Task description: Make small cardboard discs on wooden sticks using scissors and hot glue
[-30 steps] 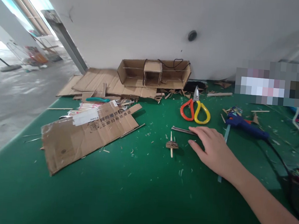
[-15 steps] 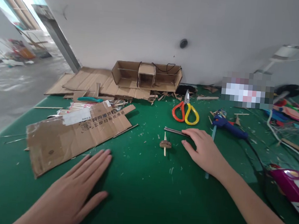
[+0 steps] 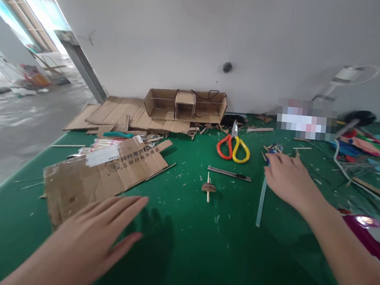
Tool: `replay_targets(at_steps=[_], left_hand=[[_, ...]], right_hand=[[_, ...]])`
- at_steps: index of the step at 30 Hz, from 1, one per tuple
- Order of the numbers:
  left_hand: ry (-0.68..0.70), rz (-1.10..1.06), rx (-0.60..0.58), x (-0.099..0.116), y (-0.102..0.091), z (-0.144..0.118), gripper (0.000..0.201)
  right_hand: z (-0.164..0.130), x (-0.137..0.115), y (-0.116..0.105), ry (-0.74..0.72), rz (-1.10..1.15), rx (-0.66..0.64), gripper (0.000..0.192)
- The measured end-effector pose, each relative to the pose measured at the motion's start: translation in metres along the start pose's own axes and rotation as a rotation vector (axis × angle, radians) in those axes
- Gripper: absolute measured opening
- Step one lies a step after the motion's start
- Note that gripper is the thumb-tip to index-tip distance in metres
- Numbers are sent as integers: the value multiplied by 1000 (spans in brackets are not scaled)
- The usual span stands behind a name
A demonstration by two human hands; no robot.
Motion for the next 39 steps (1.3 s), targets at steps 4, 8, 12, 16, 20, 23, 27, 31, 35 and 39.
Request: replay_targets(at_steps=[4,8,12,16,20,23,27,31,35,39], left_hand=[[127,-195,-85,62,20,82,48],[18,-388,-60,85,40,131,52],[-54,-623,21,84,52,141,28],[-132,-916,168,68,55,138,21],[-211,-1077,257,56,59,138,21],[-180,-1094,251,59,56,139,17],[-65,-1010,273,68,44,137,13],[-12,-911,340,71,37,134,19],[-23,-839,321,71,38,135,31],[-51,-872,242,70,44,136,27]], right_hand=[[13,-28,-11,-43,89,12,40],[15,-36,-10,7,227,136,35],[7,-52,10,-104,407,45,31],[-1,-73,8,-190,456,12,31],[-8,-92,-3,-277,433,5,29],[-13,-104,-3,-343,443,-64,27],[-15,-112,-5,-366,482,-85,31],[-15,-114,-9,-391,489,-74,32],[-13,-109,-9,-348,358,-73,26],[-9,-100,-3,-298,321,-119,26]])
Point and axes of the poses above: each hand's wrist, its own z-axis towards the middle knuckle, its own y-axis out of the palm, x = y × z, the point moved 7 cm from there along z, towards the middle knuckle, and after that the axes turned 6 degrees about z, right-handed, at the moved point
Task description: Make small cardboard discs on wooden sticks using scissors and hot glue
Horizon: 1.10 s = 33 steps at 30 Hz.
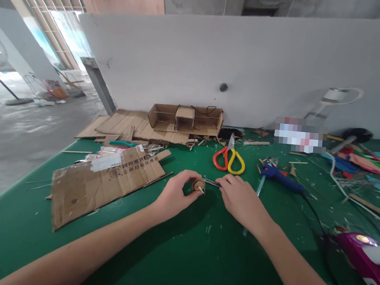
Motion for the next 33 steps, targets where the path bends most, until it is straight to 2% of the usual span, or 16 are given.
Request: replay_targets(at_steps=[4,8,12,15,22,25,28,33], left_hand=[[-79,-17,21,-6,-3,1,24],[-80,-13,0,-6,-2,3,23],[30,117,-100,-1,9,2,28],[112,158,-154,1,16,0,40],[4,175,-155,-7,16,-1,46],[17,196,-112,-6,13,0,39],[36,248,-57,-5,9,0,32],[57,405,-15,-1,5,-2,30]], right_hand=[[5,7,4,18,103,-18,23],[10,7,8,26,123,12,23],[13,11,10,31,146,52,26],[13,20,11,62,185,78,25],[15,34,20,137,279,65,25],[14,30,12,135,282,115,25],[11,16,-4,75,332,183,28],[8,-14,2,37,692,-11,37]])
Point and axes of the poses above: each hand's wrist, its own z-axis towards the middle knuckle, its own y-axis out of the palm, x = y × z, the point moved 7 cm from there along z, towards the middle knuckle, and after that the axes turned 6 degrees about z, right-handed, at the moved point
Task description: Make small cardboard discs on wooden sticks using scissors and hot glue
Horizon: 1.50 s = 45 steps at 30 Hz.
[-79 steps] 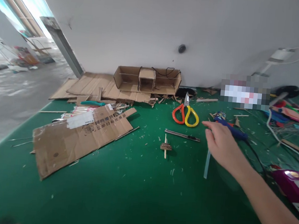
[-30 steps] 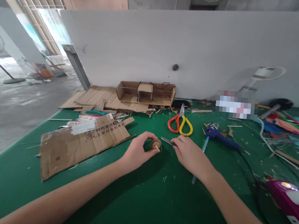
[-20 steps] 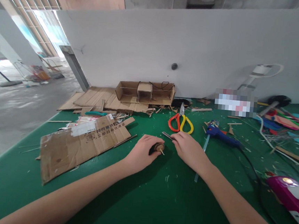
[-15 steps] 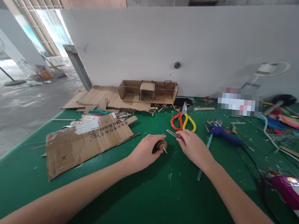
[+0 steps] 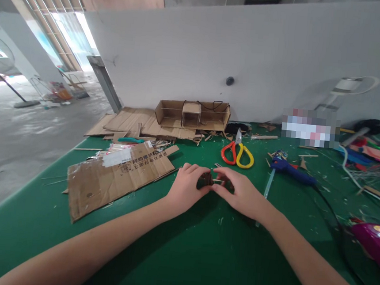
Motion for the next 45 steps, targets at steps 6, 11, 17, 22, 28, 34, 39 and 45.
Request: replay_targets(at_steps=[6,11,17,22,28,34,39,45], left_hand=[[123,-93,-42,6,3,0,40],[67,-253,-35,-1,2,2,33],[118,-228,-22,2,0,0,27],[166,-166,-132,-2,5,3,26],[240,-176,-178,0,2,6,24],[288,-179,-186,3,-3,8,25],[365,-173,-170,9,-6,5,21],[473,-109,-120,12,-11,2,10]], right_hand=[[2,9,12,56,271,-25,27],[2,21,10,104,300,-28,33],[2,17,15,102,349,-73,32],[2,17,17,99,425,-124,26],[3,17,19,78,435,-106,22],[2,9,13,34,318,-38,20],[1,-2,11,23,257,-32,18],[0,11,4,82,245,2,9]])
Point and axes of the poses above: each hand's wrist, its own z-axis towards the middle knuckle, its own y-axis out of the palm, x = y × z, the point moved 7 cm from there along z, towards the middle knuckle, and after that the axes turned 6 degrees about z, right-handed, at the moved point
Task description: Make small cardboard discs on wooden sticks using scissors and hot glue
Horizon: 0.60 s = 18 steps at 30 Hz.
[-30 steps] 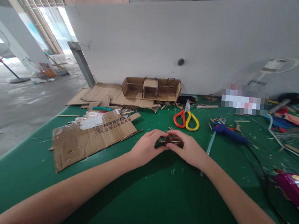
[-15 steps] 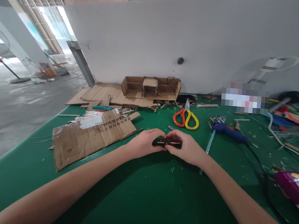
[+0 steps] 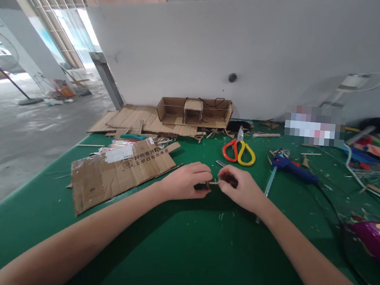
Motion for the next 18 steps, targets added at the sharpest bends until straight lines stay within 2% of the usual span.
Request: replay_targets(at_steps=[2,5,7,10,13,18], left_hand=[[-60,-29,41,-9,-6,-1,11],[-154,-152,126,-26,-12,-3,24],[-199,-225,159,-35,-11,-5,29],[-315,-322,195,-49,-6,-8,27],[-376,-363,207,-53,-2,-9,26],[-338,-311,196,-46,-5,-6,23]], right_hand=[[1,7,-8,12,28,32,11],[3,12,-19,-1,86,63,20],[3,11,-28,-5,67,138,24],[2,10,-38,11,88,237,28],[3,11,-32,47,167,193,32],[3,13,-19,53,184,114,33]])
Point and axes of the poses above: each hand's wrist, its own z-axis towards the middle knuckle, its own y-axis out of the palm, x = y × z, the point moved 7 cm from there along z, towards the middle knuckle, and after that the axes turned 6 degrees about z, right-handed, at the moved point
